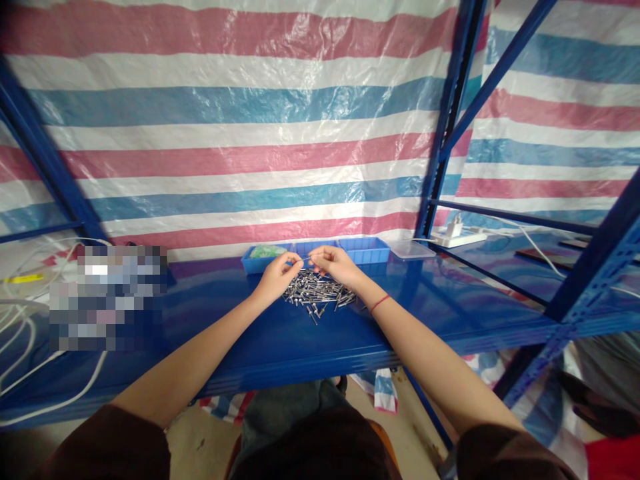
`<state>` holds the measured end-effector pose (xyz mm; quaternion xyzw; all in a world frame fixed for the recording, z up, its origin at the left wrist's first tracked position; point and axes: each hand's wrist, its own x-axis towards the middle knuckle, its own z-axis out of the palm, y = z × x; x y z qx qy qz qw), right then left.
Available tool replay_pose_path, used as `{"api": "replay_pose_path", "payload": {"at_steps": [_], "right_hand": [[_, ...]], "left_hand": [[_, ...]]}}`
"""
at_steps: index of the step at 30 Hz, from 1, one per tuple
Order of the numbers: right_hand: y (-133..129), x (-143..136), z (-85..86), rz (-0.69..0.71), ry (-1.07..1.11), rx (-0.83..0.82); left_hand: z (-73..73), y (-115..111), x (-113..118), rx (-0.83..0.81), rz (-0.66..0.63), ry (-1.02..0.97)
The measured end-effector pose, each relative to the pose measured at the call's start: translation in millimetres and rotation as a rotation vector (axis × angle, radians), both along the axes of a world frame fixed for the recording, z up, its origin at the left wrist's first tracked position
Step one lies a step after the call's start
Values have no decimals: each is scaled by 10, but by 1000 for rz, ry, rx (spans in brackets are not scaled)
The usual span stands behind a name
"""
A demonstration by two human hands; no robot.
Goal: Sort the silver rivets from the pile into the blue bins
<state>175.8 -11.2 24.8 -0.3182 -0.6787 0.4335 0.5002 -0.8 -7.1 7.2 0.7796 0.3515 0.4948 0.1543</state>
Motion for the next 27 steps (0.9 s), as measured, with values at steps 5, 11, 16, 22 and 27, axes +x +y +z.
{"api": "replay_pose_path", "payload": {"at_steps": [5,11,16,22,27], "right_hand": [[260,228,151,-302,-68,190],[604,797,176,-847,-542,446],[489,808,-17,-754,-850,562],[270,414,-80,-87,-917,427],[225,222,-151,-23,-929,475]], "left_hand": [[-123,59,-30,-114,54,179],[-120,44,-52,22,32,293],[-94,27,-54,51,92,386],[-110,2,-84,-113,305,554],[-136,3,-99,-286,214,683]]}}
